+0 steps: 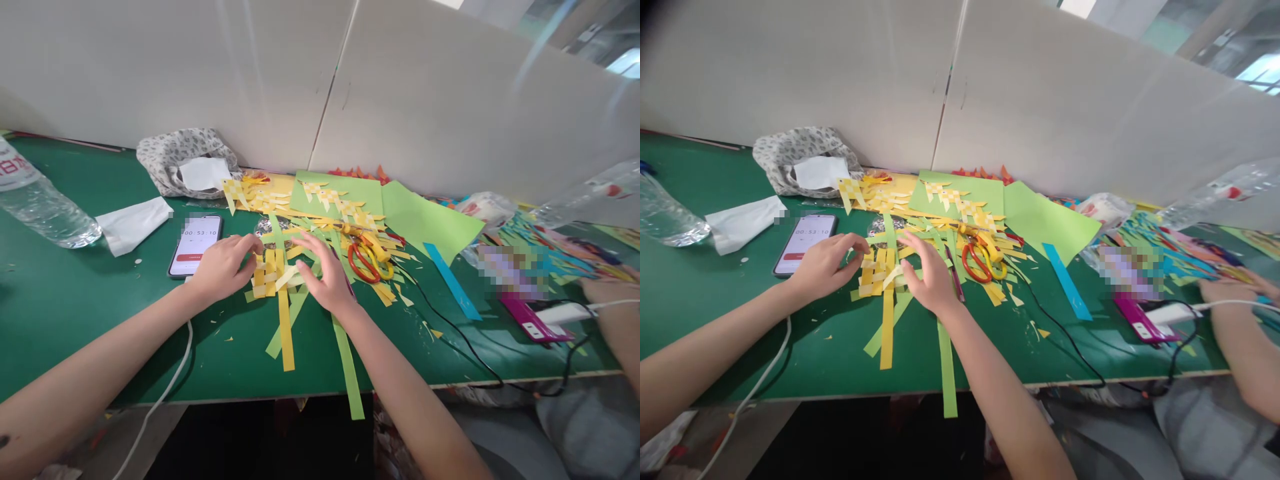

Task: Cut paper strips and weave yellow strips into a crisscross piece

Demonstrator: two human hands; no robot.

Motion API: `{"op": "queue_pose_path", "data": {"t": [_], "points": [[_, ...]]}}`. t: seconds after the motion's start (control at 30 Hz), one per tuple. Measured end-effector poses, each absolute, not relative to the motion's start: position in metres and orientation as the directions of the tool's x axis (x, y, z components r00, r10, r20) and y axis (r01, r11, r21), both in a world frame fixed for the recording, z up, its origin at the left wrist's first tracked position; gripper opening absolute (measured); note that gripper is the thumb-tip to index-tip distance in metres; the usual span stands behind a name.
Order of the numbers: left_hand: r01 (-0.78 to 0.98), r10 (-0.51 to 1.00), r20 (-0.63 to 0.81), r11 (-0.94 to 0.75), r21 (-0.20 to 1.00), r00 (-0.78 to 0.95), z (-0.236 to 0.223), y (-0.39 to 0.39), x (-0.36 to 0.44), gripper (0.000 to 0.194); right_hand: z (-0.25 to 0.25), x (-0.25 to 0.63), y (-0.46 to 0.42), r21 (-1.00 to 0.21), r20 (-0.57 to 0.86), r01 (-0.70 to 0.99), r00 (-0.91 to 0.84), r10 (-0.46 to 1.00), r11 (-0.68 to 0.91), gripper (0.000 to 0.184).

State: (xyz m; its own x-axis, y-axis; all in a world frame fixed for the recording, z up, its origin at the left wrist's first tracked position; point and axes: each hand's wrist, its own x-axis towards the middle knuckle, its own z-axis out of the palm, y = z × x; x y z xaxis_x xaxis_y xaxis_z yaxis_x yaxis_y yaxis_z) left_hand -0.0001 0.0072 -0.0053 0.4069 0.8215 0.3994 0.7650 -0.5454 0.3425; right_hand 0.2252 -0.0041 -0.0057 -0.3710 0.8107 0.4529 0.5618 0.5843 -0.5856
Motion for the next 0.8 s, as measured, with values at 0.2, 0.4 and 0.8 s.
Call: {"op": "queue_pose_path", "data": {"t": [0.2,0.4,0.8], "points": [[0.546,0.611,0.369,-0.791,0.275,0.7,-0.012,0.014,-0.003,0.047,0.0,0.223,-0.01,-0.381,0.567,0.518,-0.523,0.636,0.766,0.044],[0.484,0.546,0.262,-0.834,0.265,0.796,-0.016,0.012,0.0,0.041,-0.007,0.219,-0.007,-0.299,0.565,0.524,-0.576,0.59,0.798,0.029],[0.58,0.662,0.33,-0.749,0.321,0.673,-0.006,0.023,-0.016,0.053,-0.013,0.225,0.001,-0.347,0.353,0.625,-0.604,0.715,0.699,0.018]]}}
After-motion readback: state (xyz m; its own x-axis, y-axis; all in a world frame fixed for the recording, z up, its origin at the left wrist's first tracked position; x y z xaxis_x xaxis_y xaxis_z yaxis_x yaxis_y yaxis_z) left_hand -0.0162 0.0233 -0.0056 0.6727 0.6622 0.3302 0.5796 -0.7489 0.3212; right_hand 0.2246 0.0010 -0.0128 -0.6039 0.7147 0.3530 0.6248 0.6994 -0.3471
